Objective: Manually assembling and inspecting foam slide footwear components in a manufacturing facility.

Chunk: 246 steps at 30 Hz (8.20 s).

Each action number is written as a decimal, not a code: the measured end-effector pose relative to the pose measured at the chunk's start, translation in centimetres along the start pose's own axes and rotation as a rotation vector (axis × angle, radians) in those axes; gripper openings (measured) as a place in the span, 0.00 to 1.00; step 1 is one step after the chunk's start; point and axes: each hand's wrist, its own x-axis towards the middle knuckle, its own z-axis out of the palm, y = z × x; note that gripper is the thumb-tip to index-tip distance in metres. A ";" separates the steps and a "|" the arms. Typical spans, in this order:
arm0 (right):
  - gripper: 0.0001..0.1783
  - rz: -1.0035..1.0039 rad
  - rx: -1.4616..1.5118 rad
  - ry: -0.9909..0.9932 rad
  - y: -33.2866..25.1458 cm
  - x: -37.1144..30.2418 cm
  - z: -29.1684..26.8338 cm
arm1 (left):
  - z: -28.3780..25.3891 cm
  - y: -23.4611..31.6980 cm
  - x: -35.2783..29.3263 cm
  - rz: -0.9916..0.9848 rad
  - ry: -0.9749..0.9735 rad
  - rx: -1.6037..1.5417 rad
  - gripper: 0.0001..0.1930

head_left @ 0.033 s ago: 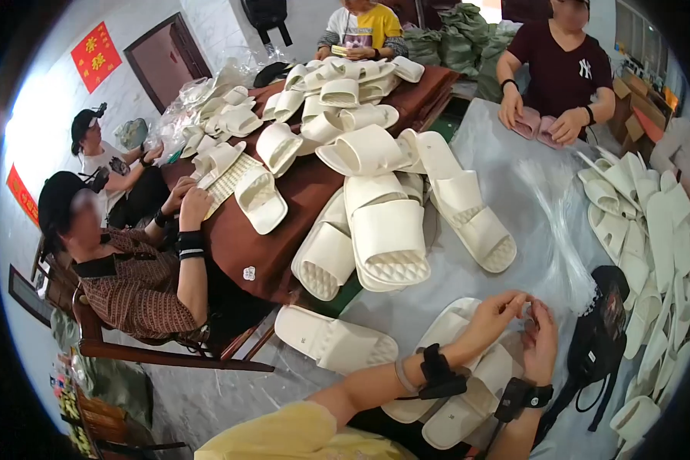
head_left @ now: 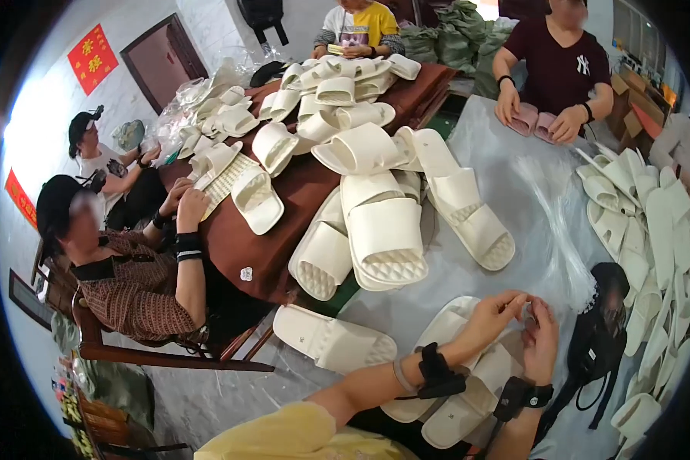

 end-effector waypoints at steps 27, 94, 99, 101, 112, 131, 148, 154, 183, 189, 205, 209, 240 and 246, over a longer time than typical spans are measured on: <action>0.10 -0.054 0.128 -0.216 -0.2 1.3 -0.9 | 0.6 1.4 0.2 -0.079 0.052 -0.004 0.10; 0.12 -0.154 -0.115 -0.257 -0.4 0.8 -0.5 | 0.1 1.1 0.2 -0.085 0.111 -0.017 0.08; 0.11 -0.136 -0.099 -0.246 -0.6 0.8 -0.9 | 0.6 1.3 0.2 -0.111 0.125 -0.047 0.07; 0.11 -0.146 -0.115 -0.234 -0.6 0.8 -0.6 | 0.4 1.2 0.3 -0.112 0.125 -0.047 0.07; 0.13 -0.157 -0.153 -0.261 -0.5 0.9 -0.6 | 0.2 1.4 0.4 -0.106 0.153 0.017 0.06; 0.13 -0.186 -0.227 -0.278 -0.7 0.6 -0.2 | 0.2 1.2 0.2 -0.079 0.157 0.012 0.06; 0.14 -0.167 -0.195 -0.253 -0.1 0.4 -0.5 | 0.2 1.4 -0.3 -0.054 0.127 -0.003 0.08; 0.14 -0.118 -0.208 -0.262 -0.6 0.1 -0.6 | 0.2 1.1 0.0 -0.101 0.109 -0.018 0.08; 0.14 -0.146 -0.231 -0.264 0.2 1.1 0.4 | -0.5 1.8 -0.1 -0.014 0.104 0.112 0.08; 0.15 -0.157 -0.197 -0.277 0.4 1.6 -0.9 | 0.5 1.0 0.3 -0.102 0.062 0.023 0.05; 0.14 -0.194 -0.203 -0.287 0.8 1.9 -0.9 | 0.4 1.3 0.4 -0.095 0.090 0.033 0.08; 0.14 -0.210 -0.230 -0.294 0.8 2.0 -0.7 | 0.3 1.4 0.2 -0.082 0.071 0.065 0.07; 0.12 -0.361 -0.350 -0.313 0.3 1.3 -0.3 | 0.3 1.2 0.1 -0.087 0.150 -0.083 0.07; 0.12 -0.346 -0.326 -0.319 0.4 1.5 -0.5 | 0.1 0.9 0.2 -0.078 0.119 -0.089 0.07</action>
